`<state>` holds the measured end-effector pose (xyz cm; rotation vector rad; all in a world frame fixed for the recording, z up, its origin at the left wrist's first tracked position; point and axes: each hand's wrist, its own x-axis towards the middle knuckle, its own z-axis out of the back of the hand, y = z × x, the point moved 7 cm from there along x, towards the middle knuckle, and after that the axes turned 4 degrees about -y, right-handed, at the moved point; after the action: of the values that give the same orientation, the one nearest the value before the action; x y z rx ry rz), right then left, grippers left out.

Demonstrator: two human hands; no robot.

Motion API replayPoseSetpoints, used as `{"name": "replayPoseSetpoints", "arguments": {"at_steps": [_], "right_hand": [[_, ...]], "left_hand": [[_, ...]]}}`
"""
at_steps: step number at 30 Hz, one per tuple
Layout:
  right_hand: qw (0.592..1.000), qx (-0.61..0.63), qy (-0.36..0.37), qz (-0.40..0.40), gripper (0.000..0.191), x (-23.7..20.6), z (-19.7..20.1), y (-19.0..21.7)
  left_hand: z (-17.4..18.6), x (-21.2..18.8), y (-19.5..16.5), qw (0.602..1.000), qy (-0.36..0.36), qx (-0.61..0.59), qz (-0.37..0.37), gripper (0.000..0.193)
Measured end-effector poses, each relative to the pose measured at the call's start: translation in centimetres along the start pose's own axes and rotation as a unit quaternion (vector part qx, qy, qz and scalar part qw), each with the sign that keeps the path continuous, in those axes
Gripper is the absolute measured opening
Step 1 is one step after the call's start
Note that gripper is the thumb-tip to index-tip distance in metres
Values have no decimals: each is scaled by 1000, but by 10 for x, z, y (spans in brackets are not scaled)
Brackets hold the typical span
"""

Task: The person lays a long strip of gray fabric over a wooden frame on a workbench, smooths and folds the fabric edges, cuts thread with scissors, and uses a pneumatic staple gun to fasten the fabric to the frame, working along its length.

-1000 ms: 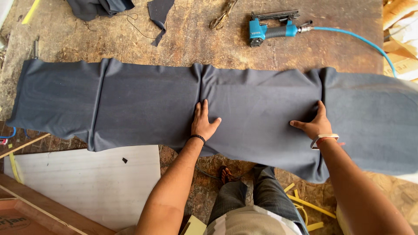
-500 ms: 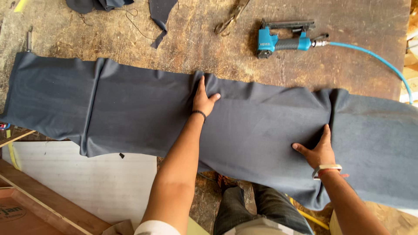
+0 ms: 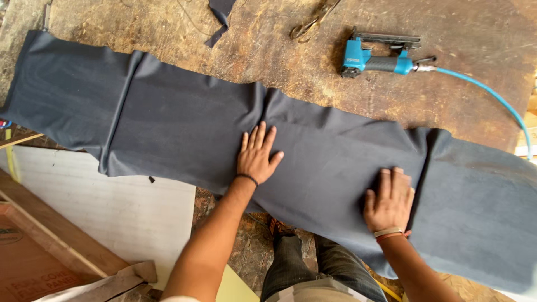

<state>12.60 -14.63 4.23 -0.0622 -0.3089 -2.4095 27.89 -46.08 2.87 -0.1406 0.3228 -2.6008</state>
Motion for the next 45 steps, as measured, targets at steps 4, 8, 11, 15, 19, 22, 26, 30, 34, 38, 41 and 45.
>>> {"name": "replayPoseSetpoints", "arguments": {"at_steps": [4,8,11,15,19,22,26,30,34,38,41,45], "right_hand": [[965,1,188,181,78,9,-28,107],[897,-22,341,279,74,24,-52,199],[889,0,296,348,74,53,-60,243],[797,44,272,538,66,69,-72,292],[775,16,320,544,66,82,-87,320],[857,-21,284,430,79,115,-89,337],[909,-27,277,311,107,140,-90,347],[957,14,193,214,104,161,-94,347],[967,16,173,186,103,162,-106,341],[969,20,146,200,97,159,-96,346],[956,18,69,286,75,134,-68,366],[867,-127,264,404,75,25,-83,402]], "left_hand": [[-11,34,41,999,0,49,19,76],[-15,61,55,1000,-20,4,-23,71],[-1,50,73,990,-55,-130,15,72],[18,-17,121,964,-80,-4,254,68],[14,-52,135,954,-58,82,284,64],[6,-57,138,948,-42,78,306,63],[7,-52,140,942,-60,73,321,63],[9,-53,140,943,-51,61,323,68],[-1,-92,114,958,-41,34,282,67],[-12,-165,87,961,-59,-30,270,63],[-28,-212,84,938,-26,-175,297,73],[-35,-251,130,753,-134,-423,486,110]]}}
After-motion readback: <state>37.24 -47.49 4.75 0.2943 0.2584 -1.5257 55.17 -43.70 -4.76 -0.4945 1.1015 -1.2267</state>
